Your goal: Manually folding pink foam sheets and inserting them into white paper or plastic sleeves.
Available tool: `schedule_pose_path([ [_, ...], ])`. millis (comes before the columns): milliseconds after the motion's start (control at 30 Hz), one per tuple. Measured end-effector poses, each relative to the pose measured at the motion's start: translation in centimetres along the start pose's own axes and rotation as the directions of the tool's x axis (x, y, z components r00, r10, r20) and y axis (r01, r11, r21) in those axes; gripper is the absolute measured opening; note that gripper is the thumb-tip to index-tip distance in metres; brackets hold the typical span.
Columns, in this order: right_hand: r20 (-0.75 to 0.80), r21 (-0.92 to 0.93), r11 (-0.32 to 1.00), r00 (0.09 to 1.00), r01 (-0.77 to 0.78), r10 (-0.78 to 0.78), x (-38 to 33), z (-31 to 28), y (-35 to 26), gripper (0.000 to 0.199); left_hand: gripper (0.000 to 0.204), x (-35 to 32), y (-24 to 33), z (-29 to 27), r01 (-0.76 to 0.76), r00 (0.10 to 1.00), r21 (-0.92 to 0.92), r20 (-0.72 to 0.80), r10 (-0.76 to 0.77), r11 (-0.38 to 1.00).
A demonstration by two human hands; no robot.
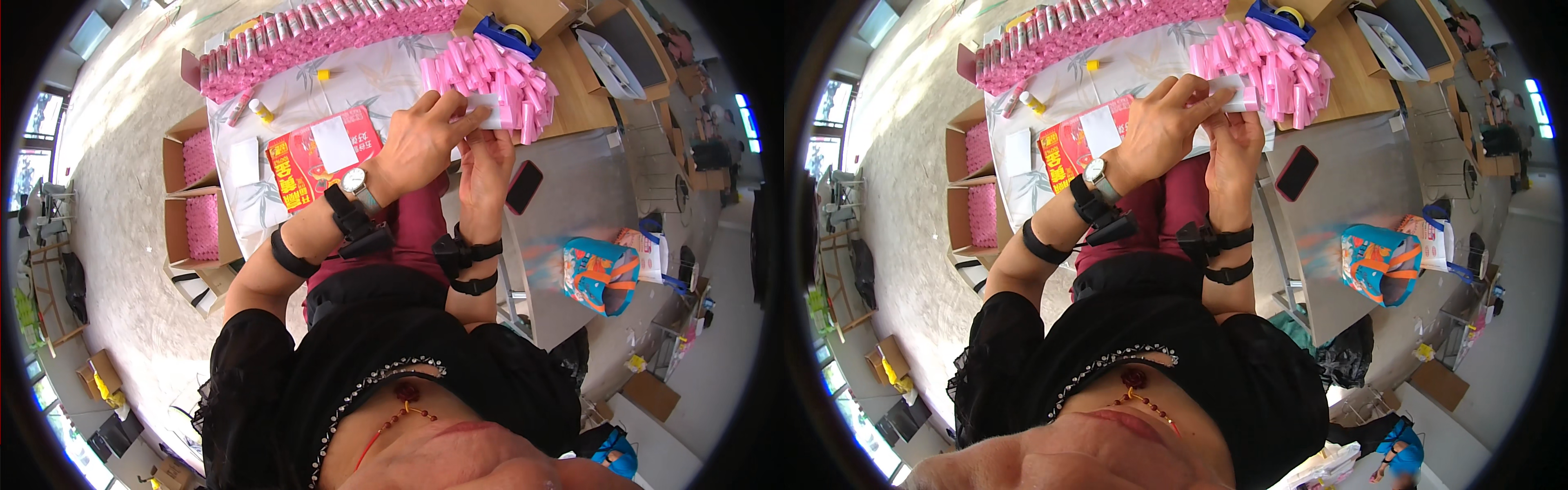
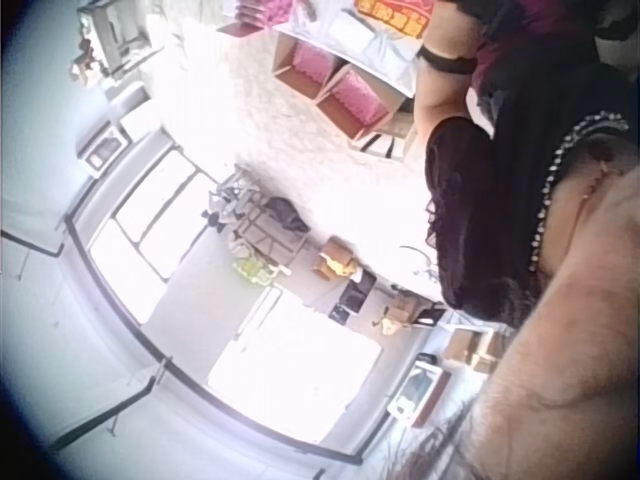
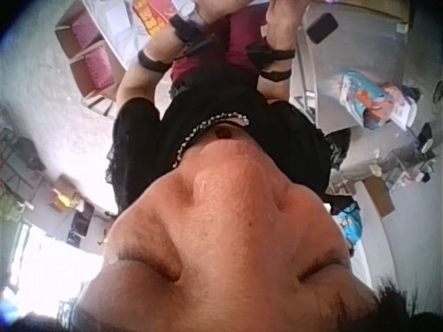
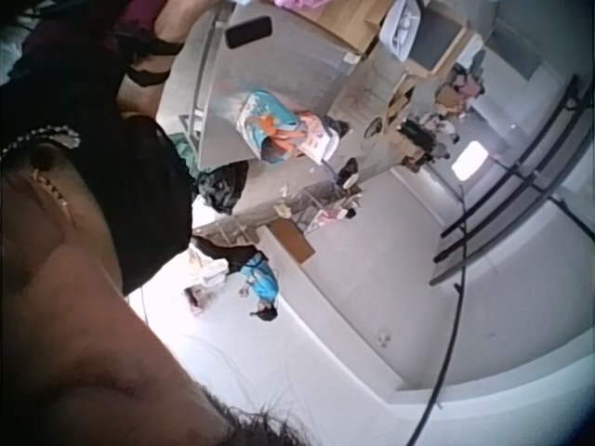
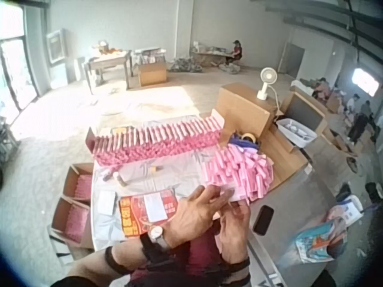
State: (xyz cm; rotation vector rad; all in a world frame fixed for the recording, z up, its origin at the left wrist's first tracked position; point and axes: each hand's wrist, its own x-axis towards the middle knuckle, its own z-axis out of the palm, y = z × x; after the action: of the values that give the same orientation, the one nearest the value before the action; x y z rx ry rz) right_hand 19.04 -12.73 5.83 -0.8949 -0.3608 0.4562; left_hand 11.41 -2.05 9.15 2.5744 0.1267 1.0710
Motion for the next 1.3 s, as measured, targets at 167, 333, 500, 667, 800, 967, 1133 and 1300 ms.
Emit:
schedule_pose_path([
  [167,-0.016,-0.023,1.000,1.000,-0.020,0.019,0.5,-0.4,0.7,0.040,0.051,0.0,-1.2,0.7,-0.007,0.999,-0.026,0.035,0.008,1.000],
  [333,-0.043,-0.055,0.997,0.998,-0.047,0.045,0.8,-0.8,0.8,0.038,0.051,0.1,-2.0,1.4,-0.028,1.000,-0.098,0.006,0.028,0.995],
  [500,-0.024,-0.064,0.997,0.999,-0.046,0.045,1.2,-1.3,0.9,0.037,0.051,0.6,-2.2,1.5,-0.043,0.998,-0.103,0.031,0.046,0.994],
  [667,-0.047,-0.065,0.997,0.998,-0.043,0.040,1.4,-1.1,1.0,0.036,0.052,0.8,-2.6,1.5,-0.070,0.996,-0.116,0.055,0.077,0.991],
  [800,-0.056,-0.083,0.995,0.997,-0.049,0.044,1.6,-1.2,1.1,0.035,0.052,1.0,-2.9,1.6,-0.086,0.991,-0.072,0.094,0.092,0.994],
  [967,-0.070,-0.095,0.994,0.996,-0.059,0.052,1.9,-1.4,1.0,0.036,0.048,1.6,-3.7,1.9,-0.167,0.982,-0.083,0.070,0.173,0.982],
  [1133,-0.079,-0.120,0.990,0.995,-0.076,0.067,2.1,-1.4,0.7,0.036,0.048,1.8,-4.1,1.9,-0.134,0.984,-0.147,0.098,0.150,0.980],
  [1300,-0.052,-0.149,0.984,0.995,-0.094,0.087,2.3,-1.4,0.5,0.033,0.050,1.8,-4.5,1.8,-0.104,0.983,-0.194,0.126,0.130,0.976],
])
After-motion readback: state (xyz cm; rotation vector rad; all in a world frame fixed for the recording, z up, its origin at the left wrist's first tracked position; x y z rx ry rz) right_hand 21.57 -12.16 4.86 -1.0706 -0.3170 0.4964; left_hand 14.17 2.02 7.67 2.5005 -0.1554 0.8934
